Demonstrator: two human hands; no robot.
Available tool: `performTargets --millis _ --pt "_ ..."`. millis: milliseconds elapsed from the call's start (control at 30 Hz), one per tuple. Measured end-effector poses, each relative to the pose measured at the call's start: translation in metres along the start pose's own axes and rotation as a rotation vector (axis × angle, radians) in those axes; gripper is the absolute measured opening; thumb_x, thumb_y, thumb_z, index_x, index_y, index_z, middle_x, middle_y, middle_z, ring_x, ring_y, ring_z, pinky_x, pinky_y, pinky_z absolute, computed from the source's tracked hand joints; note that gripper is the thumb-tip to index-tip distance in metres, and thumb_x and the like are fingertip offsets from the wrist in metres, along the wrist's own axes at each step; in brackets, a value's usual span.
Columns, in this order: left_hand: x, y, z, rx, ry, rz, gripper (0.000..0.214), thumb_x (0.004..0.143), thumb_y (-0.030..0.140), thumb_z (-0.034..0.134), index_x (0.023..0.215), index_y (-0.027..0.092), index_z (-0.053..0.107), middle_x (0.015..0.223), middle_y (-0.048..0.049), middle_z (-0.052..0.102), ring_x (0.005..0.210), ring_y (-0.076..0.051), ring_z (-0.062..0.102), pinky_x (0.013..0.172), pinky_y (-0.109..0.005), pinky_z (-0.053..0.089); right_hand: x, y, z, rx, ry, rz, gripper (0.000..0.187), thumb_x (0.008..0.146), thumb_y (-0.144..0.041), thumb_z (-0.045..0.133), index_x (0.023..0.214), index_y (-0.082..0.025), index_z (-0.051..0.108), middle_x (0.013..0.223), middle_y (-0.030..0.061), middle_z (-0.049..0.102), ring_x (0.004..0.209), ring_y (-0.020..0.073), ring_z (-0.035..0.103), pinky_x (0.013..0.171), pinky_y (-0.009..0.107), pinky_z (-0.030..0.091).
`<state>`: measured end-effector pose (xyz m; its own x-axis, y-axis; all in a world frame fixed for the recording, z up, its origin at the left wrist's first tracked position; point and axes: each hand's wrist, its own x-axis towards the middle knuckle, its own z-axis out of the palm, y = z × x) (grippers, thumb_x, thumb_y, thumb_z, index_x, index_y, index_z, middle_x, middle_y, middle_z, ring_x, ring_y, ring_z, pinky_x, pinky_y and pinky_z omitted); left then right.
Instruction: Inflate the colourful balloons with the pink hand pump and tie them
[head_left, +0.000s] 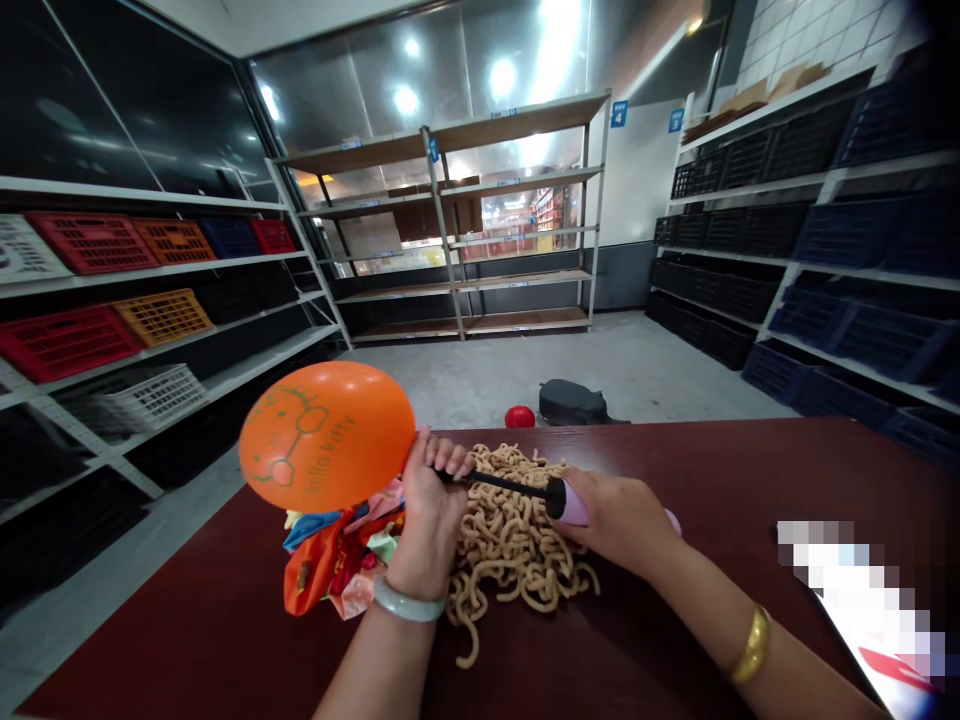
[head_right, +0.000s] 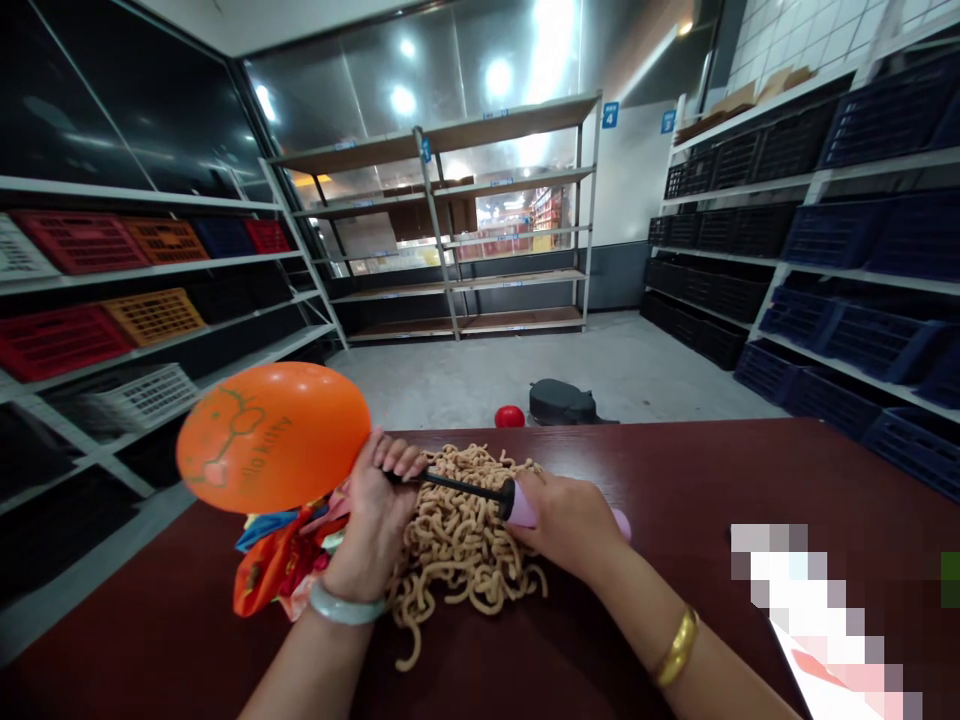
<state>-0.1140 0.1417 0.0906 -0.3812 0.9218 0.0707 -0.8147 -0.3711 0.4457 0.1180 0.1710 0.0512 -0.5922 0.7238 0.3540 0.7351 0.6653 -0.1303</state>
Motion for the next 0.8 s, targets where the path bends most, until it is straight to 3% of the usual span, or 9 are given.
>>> performTargets --millis 100,200,333,567,800 --pt "0.006 0.022 -0.004 -0.038 -0.051 0.050 0.046 0.081 0.024 0.061 0.054 0.019 0.024 0.044 0.0073 0.023 0.036 -0.007 0.026 0.039 -0.023 0.023 -0.001 0.002 -0.006 -0.022 0.033 -0.017 0.048 0.078 -0.049 0.059 0.117 -0.023 0.052 0.105 0.0072 0.068 0.087 0.0248 0.065 0.068 0.033 0.045" --pt "0.003 0.022 -0.004 -0.071 -0.105 0.065 0.047 0.082 0.024 0.060 0.054 0.019 0.022 0.044 0.0073 0.022 0.036 -0.006 0.026 0.039 -0.022 0.023 -0.004 0.002 -0.010 -0.065 0.047 -0.027 0.047 0.077 -0.046 0.061 0.116 -0.021 0.053 0.102 0.0079 0.068 0.085 0.0249 0.064 0.067 0.033 0.045" --pt "-0.008 -0.007 0.000 -0.084 -0.062 0.054 0.045 0.084 0.026 0.060 0.056 0.019 0.025 0.045 0.0074 0.022 0.037 -0.006 0.025 0.040 -0.022 0.022 -0.006 -0.001 -0.007 -0.103 0.052 -0.022 0.047 0.075 -0.042 0.063 0.116 -0.020 0.052 0.098 0.0073 0.068 0.081 0.0243 0.064 0.065 0.033 0.044" --pt "-0.040 -0.066 0.013 -0.003 -0.037 -0.094 0.042 0.085 0.030 0.058 0.056 0.018 0.031 0.047 0.0054 0.027 0.041 -0.008 0.028 0.043 -0.024 0.024 -0.010 -0.020 0.001 -0.028 0.025 -0.027 0.043 0.074 -0.038 0.063 0.111 -0.020 0.052 0.097 0.0075 0.067 0.082 0.0231 0.063 0.066 0.031 0.043" --pt "-0.050 -0.074 0.019 0.027 -0.077 -0.106 0.040 0.085 0.031 0.059 0.057 0.017 0.034 0.048 0.0048 0.030 0.043 -0.008 0.030 0.045 -0.024 0.025 -0.010 -0.024 -0.003 0.020 0.029 -0.011 0.039 0.073 -0.036 0.063 0.107 -0.021 0.053 0.098 0.0075 0.067 0.085 0.0244 0.063 0.067 0.031 0.042"
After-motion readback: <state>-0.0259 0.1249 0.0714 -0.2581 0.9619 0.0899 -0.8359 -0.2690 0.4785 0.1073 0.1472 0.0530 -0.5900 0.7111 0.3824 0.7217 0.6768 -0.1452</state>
